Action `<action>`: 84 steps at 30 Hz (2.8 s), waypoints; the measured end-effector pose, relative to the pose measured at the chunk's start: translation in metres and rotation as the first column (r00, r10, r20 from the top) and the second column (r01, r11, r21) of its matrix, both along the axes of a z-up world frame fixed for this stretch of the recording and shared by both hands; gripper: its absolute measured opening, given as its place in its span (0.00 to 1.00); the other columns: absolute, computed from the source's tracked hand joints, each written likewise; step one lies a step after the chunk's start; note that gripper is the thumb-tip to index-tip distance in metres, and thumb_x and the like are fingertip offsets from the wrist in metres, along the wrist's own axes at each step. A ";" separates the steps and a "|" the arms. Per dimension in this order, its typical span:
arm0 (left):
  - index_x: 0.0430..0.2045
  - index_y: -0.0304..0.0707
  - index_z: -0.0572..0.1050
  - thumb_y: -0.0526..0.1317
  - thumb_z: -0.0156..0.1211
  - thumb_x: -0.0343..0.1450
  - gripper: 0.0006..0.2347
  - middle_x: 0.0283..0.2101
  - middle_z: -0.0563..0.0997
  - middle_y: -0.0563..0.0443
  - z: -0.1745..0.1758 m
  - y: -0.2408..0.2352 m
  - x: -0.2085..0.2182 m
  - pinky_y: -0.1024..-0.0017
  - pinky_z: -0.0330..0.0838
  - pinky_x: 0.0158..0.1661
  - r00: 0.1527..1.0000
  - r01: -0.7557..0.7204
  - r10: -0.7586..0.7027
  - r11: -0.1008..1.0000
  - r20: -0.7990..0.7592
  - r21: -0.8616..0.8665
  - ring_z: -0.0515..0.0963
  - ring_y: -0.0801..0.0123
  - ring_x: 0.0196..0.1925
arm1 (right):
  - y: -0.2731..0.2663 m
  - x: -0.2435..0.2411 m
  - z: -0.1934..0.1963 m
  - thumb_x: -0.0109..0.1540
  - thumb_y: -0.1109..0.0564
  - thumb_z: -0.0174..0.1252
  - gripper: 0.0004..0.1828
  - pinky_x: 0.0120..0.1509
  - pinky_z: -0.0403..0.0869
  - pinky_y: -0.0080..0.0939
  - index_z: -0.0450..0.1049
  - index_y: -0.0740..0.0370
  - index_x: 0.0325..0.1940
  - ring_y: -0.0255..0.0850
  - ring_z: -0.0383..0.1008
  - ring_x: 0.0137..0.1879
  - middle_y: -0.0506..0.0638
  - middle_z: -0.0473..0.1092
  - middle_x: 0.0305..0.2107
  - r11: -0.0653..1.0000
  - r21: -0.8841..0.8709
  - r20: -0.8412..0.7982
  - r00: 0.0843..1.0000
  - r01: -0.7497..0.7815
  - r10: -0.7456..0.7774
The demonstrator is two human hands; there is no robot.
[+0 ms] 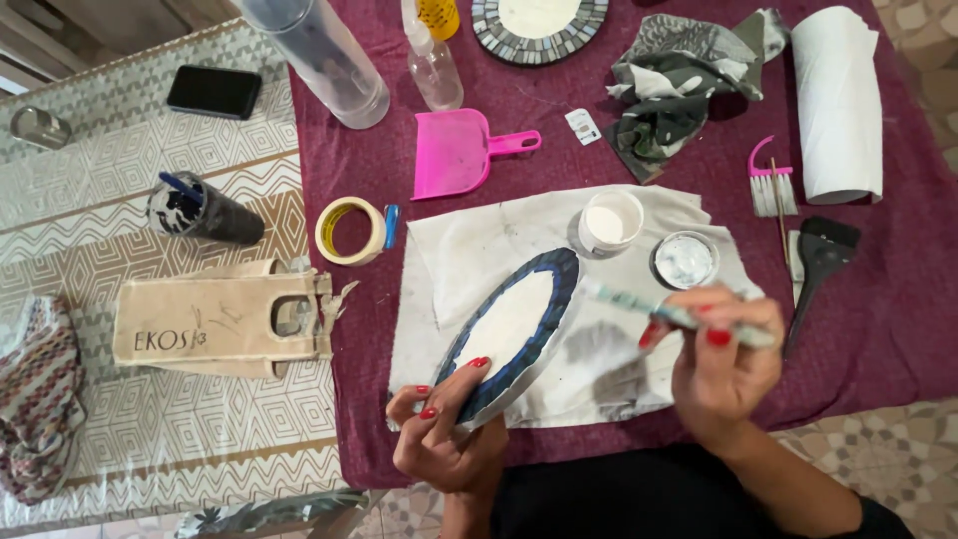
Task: Applying white paint to a circular craft base using a paintbrush
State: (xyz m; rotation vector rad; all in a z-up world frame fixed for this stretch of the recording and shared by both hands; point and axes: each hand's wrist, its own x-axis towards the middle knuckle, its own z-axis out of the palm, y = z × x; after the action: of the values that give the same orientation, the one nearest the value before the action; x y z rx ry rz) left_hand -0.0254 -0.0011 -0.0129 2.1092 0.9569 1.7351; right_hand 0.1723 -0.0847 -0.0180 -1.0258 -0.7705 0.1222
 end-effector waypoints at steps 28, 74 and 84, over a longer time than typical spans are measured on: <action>0.54 0.41 0.60 0.30 0.72 0.45 0.41 0.40 0.76 0.37 0.035 0.111 0.029 0.59 0.78 0.29 0.977 0.160 -0.158 0.085 0.145 -0.984 0.81 0.58 0.34 | -0.029 0.050 -0.048 0.67 0.67 0.63 0.16 0.34 0.71 0.42 0.60 0.61 0.46 0.47 0.67 0.36 0.64 0.65 0.37 0.950 -0.212 0.091 0.973 0.228 -0.213; 0.70 0.29 0.47 0.56 0.78 0.60 0.51 0.73 0.57 0.37 0.005 0.088 0.087 0.49 0.44 0.73 0.564 0.366 -0.681 0.714 -0.467 -0.597 0.50 0.48 0.78 | 0.007 0.085 -0.013 0.75 0.58 0.46 0.13 0.67 0.69 0.50 0.70 0.73 0.54 0.55 0.71 0.56 0.65 0.68 0.50 0.862 -0.435 0.503 0.864 0.260 -0.007; 0.72 0.30 0.47 0.42 0.86 0.51 0.57 0.70 0.59 0.32 -0.038 0.094 0.121 0.35 0.45 0.68 0.614 0.235 -0.582 0.780 -0.534 -0.580 0.48 0.36 0.76 | 0.059 0.099 0.001 0.69 0.62 0.57 0.05 0.52 0.74 0.54 0.74 0.63 0.49 0.57 0.76 0.46 0.58 0.73 0.35 0.729 -0.603 0.750 0.541 0.322 0.382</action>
State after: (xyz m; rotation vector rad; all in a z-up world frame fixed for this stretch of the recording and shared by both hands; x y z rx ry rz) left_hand 0.0958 0.0929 -0.0510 2.3862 0.7964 0.3775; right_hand 0.2714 -0.0259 -0.0170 -1.8566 -1.7544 -0.0981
